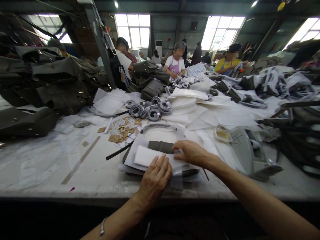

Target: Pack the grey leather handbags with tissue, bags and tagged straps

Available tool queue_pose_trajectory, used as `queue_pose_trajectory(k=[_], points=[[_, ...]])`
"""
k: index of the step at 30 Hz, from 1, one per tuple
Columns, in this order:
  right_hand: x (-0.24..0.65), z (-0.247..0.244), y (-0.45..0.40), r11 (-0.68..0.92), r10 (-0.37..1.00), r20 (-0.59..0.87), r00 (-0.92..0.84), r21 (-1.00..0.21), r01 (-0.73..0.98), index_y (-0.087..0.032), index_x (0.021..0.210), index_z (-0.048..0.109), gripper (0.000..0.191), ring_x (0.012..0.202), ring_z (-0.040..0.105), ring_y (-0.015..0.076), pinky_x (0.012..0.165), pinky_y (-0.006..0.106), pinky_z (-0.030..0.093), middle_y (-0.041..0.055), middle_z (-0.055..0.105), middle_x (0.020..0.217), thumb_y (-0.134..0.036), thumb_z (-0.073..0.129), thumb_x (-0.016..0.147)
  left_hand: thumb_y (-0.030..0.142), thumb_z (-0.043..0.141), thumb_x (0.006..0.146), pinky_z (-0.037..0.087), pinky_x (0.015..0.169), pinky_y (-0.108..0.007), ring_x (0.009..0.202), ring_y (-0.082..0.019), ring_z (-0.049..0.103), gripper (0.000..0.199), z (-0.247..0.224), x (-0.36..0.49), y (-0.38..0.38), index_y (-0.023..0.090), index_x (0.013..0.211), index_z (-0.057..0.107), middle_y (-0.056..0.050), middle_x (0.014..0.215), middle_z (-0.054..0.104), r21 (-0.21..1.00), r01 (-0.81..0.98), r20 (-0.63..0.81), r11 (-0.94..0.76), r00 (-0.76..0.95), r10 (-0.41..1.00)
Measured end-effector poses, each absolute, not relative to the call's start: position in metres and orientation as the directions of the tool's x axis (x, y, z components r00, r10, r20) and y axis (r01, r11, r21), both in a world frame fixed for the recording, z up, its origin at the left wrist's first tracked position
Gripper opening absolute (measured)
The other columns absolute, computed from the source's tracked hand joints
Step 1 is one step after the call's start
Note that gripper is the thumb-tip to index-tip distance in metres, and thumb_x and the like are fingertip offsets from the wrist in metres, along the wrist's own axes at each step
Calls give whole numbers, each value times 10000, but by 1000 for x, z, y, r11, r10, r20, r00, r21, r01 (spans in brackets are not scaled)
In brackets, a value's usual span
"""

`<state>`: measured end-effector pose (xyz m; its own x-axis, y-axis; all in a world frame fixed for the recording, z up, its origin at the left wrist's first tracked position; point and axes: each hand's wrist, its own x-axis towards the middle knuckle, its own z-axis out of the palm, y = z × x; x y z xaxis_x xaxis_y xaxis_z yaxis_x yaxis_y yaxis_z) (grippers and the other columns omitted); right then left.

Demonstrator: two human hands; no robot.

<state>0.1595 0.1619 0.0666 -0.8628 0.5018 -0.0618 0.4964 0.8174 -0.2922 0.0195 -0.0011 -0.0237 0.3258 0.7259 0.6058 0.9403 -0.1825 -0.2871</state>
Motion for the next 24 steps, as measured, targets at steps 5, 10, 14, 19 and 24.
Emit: queue_pose_trajectory(k=[5, 10, 14, 19, 24], points=[[161, 49, 161, 798, 464, -113, -879, -378, 470, -241, 885, 760, 156, 868, 676, 207, 783, 271, 466, 35, 754, 897, -309, 643, 809, 95, 331, 959, 454, 1039, -348, 1150, -213, 619, 339, -24, 20, 2, 65, 1171, 594, -160, 1218, 653, -347, 921, 573, -180, 360, 737], [158, 48, 174, 781, 401, -108, -910, -479, 401, -246, 865, 777, 191, 801, 677, 196, 746, 270, 476, 14, 762, 866, -240, 614, 767, 141, 391, 967, 496, 970, -380, 1118, -226, 642, 529, -20, 18, 1, 251, 1482, 346, -112, 1230, 656, -395, 897, 553, -199, 405, 729], [167, 53, 185, 673, 519, 22, -854, -627, 393, -237, 913, 769, 222, 839, 681, 203, 796, 294, 496, 14, 764, 906, -248, 590, 782, 161, 417, 969, 500, 963, -380, 1113, -226, 639, 506, -16, 13, 1, 257, 1465, 389, -97, 1204, 666, -363, 899, 542, -245, 417, 729], [214, 48, 209, 388, 893, 249, -376, -848, 361, -170, 863, 726, 335, 787, 653, 219, 765, 345, 501, 63, 732, 832, -484, 633, 793, 123, 347, 975, 513, 968, -357, 1158, -215, 615, 471, 1, -5, -4, 247, 1407, 485, -65, 1234, 661, -193, 940, 621, -283, 340, 706], [222, 15, 207, 300, 924, 178, -338, -886, 353, -174, 716, 683, 352, 671, 598, 194, 677, 329, 483, 29, 663, 677, -525, 712, 715, 36, 354, 930, 506, 994, -337, 1185, -187, 598, 508, 14, -26, -12, 214, 1381, 509, -58, 1245, 660, -97, 941, 698, -324, 296, 652]])
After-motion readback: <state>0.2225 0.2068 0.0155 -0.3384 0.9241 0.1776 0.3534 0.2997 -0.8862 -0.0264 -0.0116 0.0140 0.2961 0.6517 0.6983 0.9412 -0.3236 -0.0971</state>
